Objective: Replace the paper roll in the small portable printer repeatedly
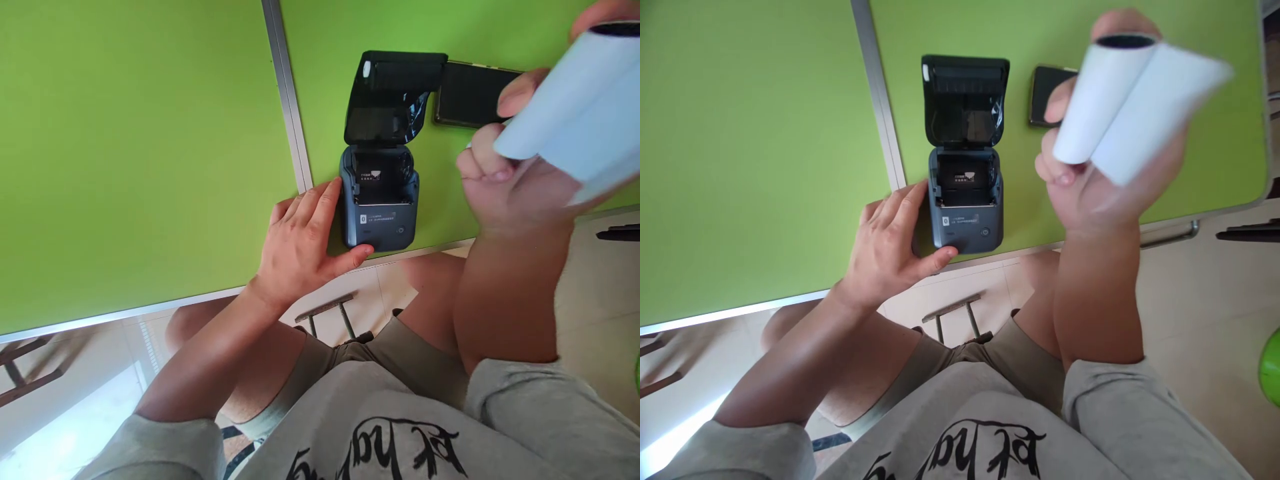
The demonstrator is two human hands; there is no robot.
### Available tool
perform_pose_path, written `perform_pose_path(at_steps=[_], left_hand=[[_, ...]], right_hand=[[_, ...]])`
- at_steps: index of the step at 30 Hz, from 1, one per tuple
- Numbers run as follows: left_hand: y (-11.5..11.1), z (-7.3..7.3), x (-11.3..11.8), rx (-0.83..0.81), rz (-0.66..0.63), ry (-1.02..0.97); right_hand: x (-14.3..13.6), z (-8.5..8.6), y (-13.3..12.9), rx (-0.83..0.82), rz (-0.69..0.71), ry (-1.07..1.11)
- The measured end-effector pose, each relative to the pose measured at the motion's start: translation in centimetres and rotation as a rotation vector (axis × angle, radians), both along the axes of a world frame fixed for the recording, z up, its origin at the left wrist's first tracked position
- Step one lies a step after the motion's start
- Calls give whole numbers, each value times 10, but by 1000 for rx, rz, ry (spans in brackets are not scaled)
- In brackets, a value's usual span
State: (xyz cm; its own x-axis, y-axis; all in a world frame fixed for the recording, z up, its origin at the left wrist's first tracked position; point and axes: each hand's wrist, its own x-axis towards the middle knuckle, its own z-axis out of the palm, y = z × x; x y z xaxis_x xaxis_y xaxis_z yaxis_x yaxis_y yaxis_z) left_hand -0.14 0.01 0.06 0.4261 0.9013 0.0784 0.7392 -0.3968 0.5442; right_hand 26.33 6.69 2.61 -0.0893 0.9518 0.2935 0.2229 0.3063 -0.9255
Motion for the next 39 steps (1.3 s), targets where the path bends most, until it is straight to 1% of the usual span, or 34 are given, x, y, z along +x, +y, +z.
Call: perform_pose_path(at_steps=[1, 3, 4, 6, 7, 9, 11, 13, 18, 20, 22, 24, 28, 30, 31, 33, 35, 36, 37, 38, 39], left_hand=[[0, 0, 0, -4, 1, 1], [1, 0, 0, -8, 4, 4], [1, 0, 1, -9, 7, 5], [1, 0, 1, -10, 17, 10], [1, 0, 2, -8, 24, 12], [2, 0, 3, 1, 36, 14], [2, 1, 3, 16, 39, 12], [2, 1, 4, 29, 40, 9], [2, 1, 4, 27, 57, 13], [2, 1, 4, 29, 57, 20], [3, 1, 3, 27, 52, 28], [3, 1, 2, 30, 45, 28], [4, 1, 1, 59, 31, 23], [4, 1, 2, 74, 33, 26], [4, 1, 3, 77, 35, 28], [4, 1, 4, 70, 37, 31], [4, 2, 4, 63, 36, 33], [4, 2, 4, 60, 37, 35], [3, 2, 4, 57, 37, 36], [3, 2, 4, 55, 38, 37], [3, 2, 4, 52, 39, 37]], right_hand=[[3, -4, 0, -46, 19, 119], [2, -14, 0, -118, -4, 312], [-1, -21, -1, -173, -65, 297], [-11, -37, -2, -101, -218, 276], [-16, -45, -2, -30, -383, 209], [-23, -55, -2, 69, -454, 3], [-26, -59, -3, 139, -459, -189], [-25, -57, -5, 169, -456, -311], [-17, -51, -4, 237, -466, -482], [-15, -51, -4, 277, -442, -524], [-14, -50, -4, 295, -420, -518], [-15, -50, -6, 255, -391, -501], [-21, -44, -8, 93, -334, -524], [-24, -36, -10, 105, -331, -541], [-24, -31, -11, 144, -340, -554], [-19, -19, -14, 273, -386, -577], [-8, -8, -18, 411, -476, -583], [0, -4, -19, 450, -525, -587], [9, -3, -20, 457, -577, -594], [19, -3, -21, 416, -603, -620], [28, -5, -21, 375, -592, -665]])
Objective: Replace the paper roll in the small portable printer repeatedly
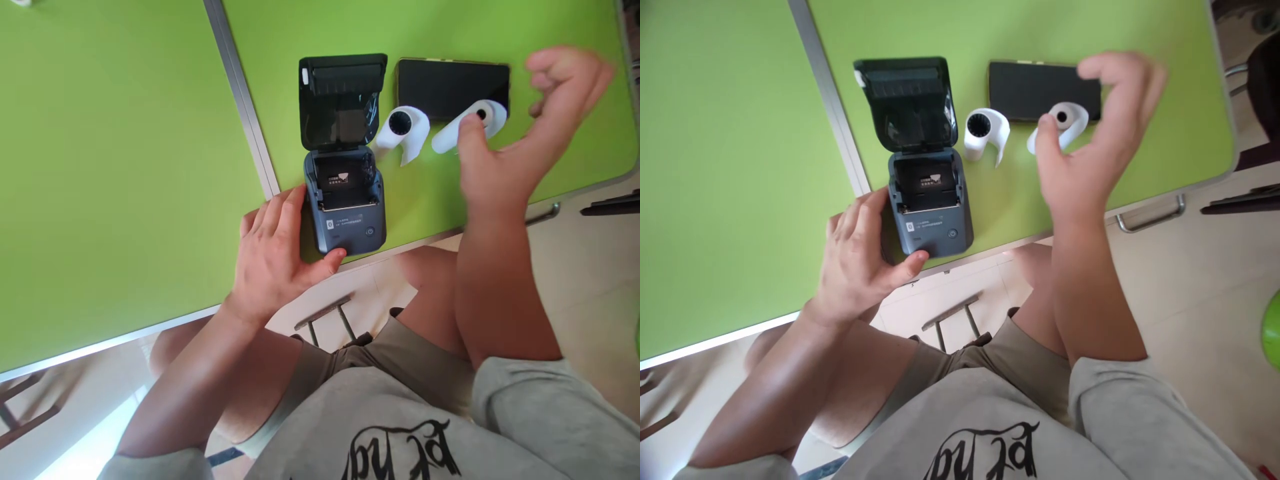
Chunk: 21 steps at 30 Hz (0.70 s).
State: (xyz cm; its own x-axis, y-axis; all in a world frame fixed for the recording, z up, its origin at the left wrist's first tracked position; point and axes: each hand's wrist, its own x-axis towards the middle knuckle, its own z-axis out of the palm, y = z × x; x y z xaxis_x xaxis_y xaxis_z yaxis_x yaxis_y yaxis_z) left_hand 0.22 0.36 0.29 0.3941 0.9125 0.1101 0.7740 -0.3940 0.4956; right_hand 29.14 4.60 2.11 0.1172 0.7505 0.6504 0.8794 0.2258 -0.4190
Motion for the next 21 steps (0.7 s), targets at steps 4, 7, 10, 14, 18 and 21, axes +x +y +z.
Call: perform_pose_path(at_steps=[4, 7, 10, 14, 18, 21], left_hand=[[0, 0, 1, -9, 6, 0], [1, 0, 3, -3, 17, -5], [1, -2, 4, 12, 24, -7], [0, -4, 5, 28, 35, -5], [0, -2, 5, -2, 31, -1], [1, 0, 4, -13, 22, 3]], right_hand=[[27, -20, 3, -128, 25, 36], [34, -33, 8, -237, 11, 63], [35, -38, 13, -247, -4, 134], [23, -25, 13, -156, 51, 198], [-17, 0, 2, -12, 197, 164], [-52, 12, -6, 40, 458, 282]])
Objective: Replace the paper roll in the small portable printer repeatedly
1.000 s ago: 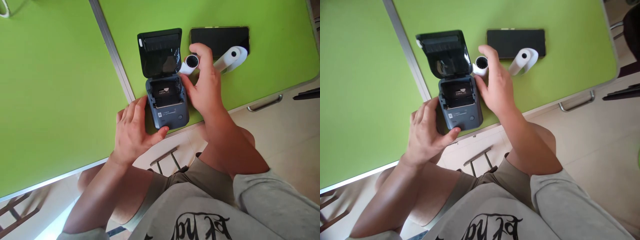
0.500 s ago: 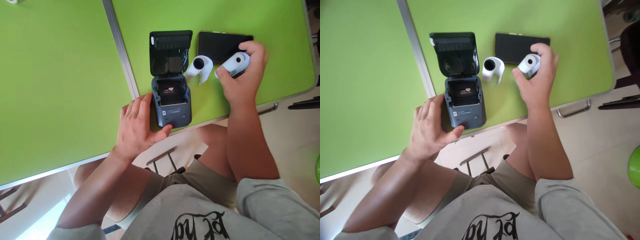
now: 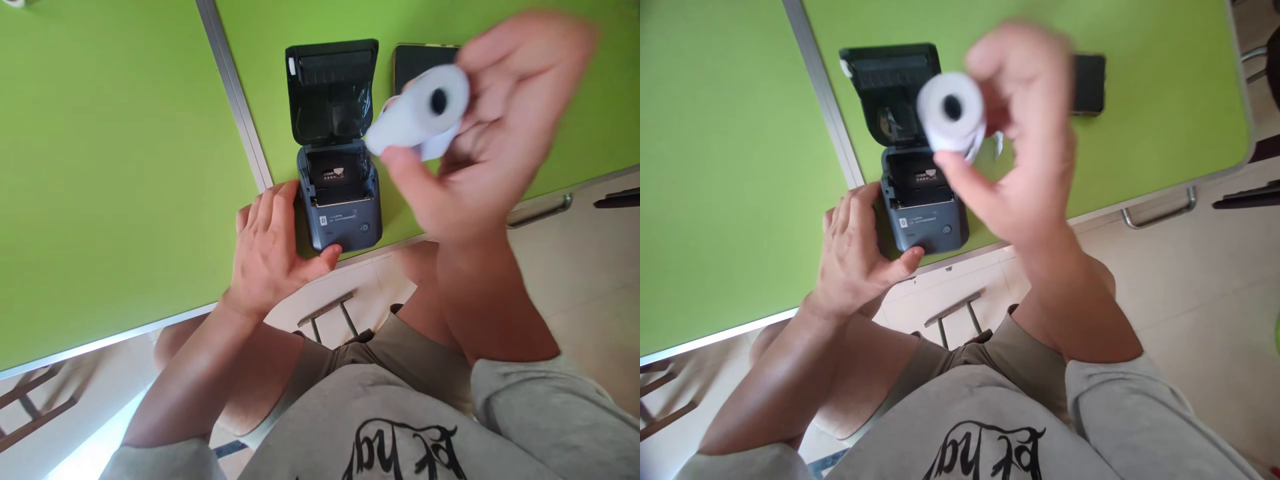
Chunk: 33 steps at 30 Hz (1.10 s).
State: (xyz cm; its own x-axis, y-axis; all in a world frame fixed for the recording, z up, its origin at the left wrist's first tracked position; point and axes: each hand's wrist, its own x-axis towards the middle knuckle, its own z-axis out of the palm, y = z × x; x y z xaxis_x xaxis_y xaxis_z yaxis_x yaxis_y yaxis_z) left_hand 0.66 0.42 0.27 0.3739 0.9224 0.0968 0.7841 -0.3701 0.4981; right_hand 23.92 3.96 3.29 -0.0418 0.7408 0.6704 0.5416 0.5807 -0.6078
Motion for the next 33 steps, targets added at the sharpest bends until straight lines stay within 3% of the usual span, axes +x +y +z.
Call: perform_pose_path(at_steps=[3, 7, 10, 16, 22, 30, 33], left_hand=[[0, -1, 0, 9, -7, 0], [0, -6, 0, 66, -1, 8], [-1, -8, 0, 96, -4, 4], [-1, -11, 1, 122, 4, -3], [-2, -12, 1, 153, 1, -13], [-2, -8, -2, 203, -82, -32], [-2, -7, -3, 214, -94, -22]], right_hand=[[-19, 0, -5, -89, 92, -162], [-21, -4, -5, -119, 33, -364], [-19, -7, -2, -103, 3, -354], [-18, -12, 6, -232, 118, -298], [-12, -6, 2, -219, 165, -232], [-2, 6, -6, -317, 483, -330], [0, 7, -6, -330, 530, -377]])
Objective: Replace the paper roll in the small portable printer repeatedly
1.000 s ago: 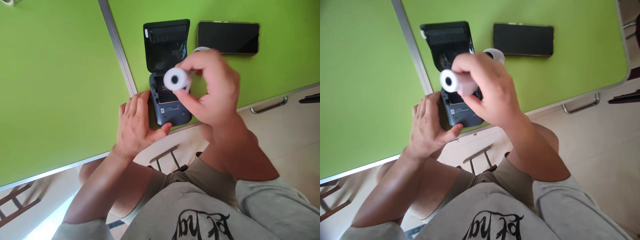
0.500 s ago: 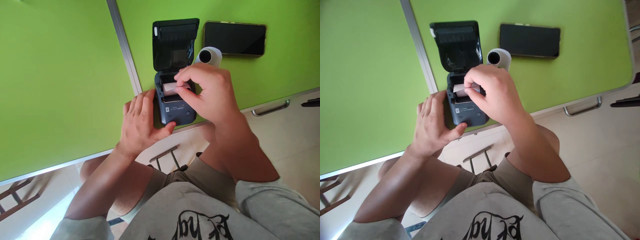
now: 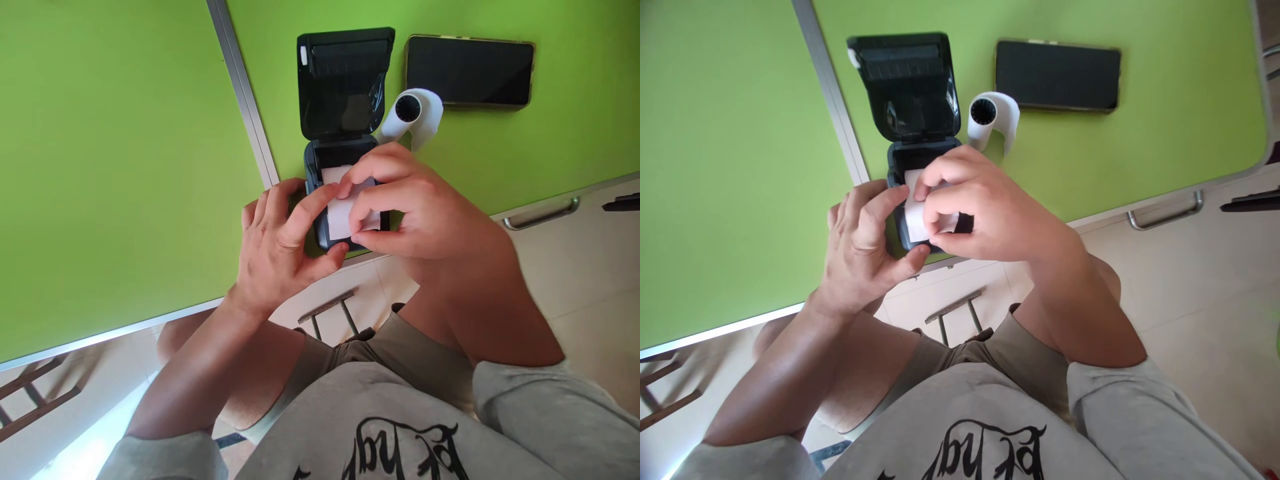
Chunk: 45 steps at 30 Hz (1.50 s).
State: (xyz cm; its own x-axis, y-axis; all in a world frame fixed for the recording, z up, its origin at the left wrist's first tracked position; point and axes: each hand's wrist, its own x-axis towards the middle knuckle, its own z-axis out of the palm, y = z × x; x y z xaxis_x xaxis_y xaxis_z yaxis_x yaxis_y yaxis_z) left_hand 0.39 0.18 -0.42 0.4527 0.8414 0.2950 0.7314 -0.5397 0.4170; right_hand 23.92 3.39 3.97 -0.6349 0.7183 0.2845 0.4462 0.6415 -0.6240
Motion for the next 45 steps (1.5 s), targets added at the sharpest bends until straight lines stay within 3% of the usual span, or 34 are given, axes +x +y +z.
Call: perform_pose_path(at_steps=[5, 10, 13, 21, 24, 28, 31, 37, 41, 45], left_hand=[[0, 0, -1, -20, -27, -8], [0, 0, -2, -51, -38, -15], [1, 0, -4, -43, -54, -4], [0, -1, -6, -53, -61, 0], [0, -1, -5, -75, -55, -12], [0, -1, -4, -82, -51, -7], [0, 0, -4, -79, -47, 2], [0, 6, -3, -119, -43, -7], [2, 8, -1, -142, -29, 30], [3, 9, 2, -159, -11, 43]], right_hand=[[0, 2, -1, -73, -10, 88], [-6, -5, 1, 13, -309, 369], [-13, -10, 5, -33, -445, 489], [-27, 13, 8, -192, -492, 209], [-31, 13, 6, -171, -553, 284], [-33, 4, 2, -39, -743, 478], [-30, -2, 0, -59, -827, 525], [-20, -27, 2, -152, -702, 546], [-17, -43, 5, -69, -599, 469], [-16, -49, 7, -27, -578, 369]])
